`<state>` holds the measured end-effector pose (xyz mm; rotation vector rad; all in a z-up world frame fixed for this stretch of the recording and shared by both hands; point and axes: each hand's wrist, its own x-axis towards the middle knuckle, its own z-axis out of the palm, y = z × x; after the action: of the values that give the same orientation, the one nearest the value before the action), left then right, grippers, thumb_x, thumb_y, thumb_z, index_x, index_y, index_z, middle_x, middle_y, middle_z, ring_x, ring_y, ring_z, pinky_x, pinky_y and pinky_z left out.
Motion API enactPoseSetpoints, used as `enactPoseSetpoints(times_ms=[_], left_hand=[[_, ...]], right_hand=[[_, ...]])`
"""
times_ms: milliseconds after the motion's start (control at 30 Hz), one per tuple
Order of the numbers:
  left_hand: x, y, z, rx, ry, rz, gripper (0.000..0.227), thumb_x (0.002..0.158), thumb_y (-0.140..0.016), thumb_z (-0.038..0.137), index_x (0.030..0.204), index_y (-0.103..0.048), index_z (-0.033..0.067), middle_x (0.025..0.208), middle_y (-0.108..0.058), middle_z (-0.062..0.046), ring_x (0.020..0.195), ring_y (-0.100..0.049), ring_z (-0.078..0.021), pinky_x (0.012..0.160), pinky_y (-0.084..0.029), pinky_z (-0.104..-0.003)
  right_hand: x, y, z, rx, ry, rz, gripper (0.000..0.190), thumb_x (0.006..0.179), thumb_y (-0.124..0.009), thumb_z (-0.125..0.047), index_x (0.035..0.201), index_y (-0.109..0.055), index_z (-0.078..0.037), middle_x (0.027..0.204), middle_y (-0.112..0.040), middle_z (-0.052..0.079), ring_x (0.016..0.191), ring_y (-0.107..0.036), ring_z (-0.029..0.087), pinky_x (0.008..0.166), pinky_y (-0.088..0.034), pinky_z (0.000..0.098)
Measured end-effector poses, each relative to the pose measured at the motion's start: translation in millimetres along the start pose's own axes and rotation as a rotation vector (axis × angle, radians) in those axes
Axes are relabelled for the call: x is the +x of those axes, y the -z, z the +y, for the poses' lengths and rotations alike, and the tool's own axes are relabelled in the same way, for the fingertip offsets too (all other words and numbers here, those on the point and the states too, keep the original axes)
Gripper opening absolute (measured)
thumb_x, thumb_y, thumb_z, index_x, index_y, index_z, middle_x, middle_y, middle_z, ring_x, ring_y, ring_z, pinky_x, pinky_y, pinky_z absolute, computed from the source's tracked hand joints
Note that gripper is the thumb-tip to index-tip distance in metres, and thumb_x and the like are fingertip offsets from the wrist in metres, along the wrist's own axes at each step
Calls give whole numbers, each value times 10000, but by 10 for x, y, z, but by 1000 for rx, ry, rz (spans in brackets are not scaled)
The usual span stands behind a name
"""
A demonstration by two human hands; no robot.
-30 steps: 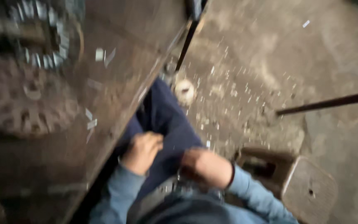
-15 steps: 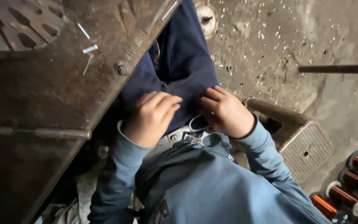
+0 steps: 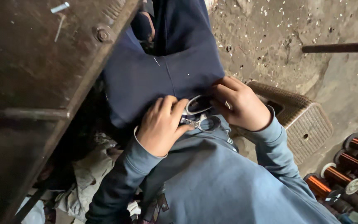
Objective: The person inserts small white rectangular pieces into the slots of a circular metal stator using pliers and a metal rod. They then use a hammer to tap the stator while it is held in a bench vise.
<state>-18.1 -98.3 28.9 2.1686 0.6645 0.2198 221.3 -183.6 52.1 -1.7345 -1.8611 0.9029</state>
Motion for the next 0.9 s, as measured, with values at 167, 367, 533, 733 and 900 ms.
enactPoseSetpoints(times_ms=[167,367,533,733,900], left_hand=[[-111,-106,11,8,50,38,561,797,-841,302,1207,-613,-7,1027,-601,-161,963,-583,-360,831,-485,-466],[-298,-187,23,-164,-10,124,419,833,-823,186,1161,-652,-10,982,-627,-144,924,-614,-342,817,-503,-441],[-522,-128,92,-356,-197,100,234,850,-818,79,1052,-721,11,951,-651,-86,888,-644,-268,783,-539,-385],[-707,-116,197,-433,-249,93,297,791,-860,106,1064,-760,44,947,-647,-65,891,-631,-256,777,-544,-372],[-704,-128,200,-429,-229,105,272,801,-860,101,1051,-767,50,943,-661,-60,884,-629,-246,770,-538,-367]], right_hand=[[-185,-95,6,61,-85,33,317,804,-709,60,1112,-653,10,1060,-624,166,905,-672,333,767,-552,380],[-323,-123,-64,227,-162,73,278,856,-715,33,1127,-656,12,1048,-665,138,879,-694,246,774,-551,331],[-345,69,68,790,-48,-309,293,910,-698,-92,1185,-670,6,1064,-731,110,986,-715,221,857,-553,318],[-125,-354,151,-213,244,-138,347,752,-817,-226,1056,-753,-72,924,-662,155,844,-635,367,694,-514,411],[139,-241,437,-616,-19,259,527,769,-790,-136,1281,-707,-46,1241,-656,158,1080,-605,375,843,-493,474]])
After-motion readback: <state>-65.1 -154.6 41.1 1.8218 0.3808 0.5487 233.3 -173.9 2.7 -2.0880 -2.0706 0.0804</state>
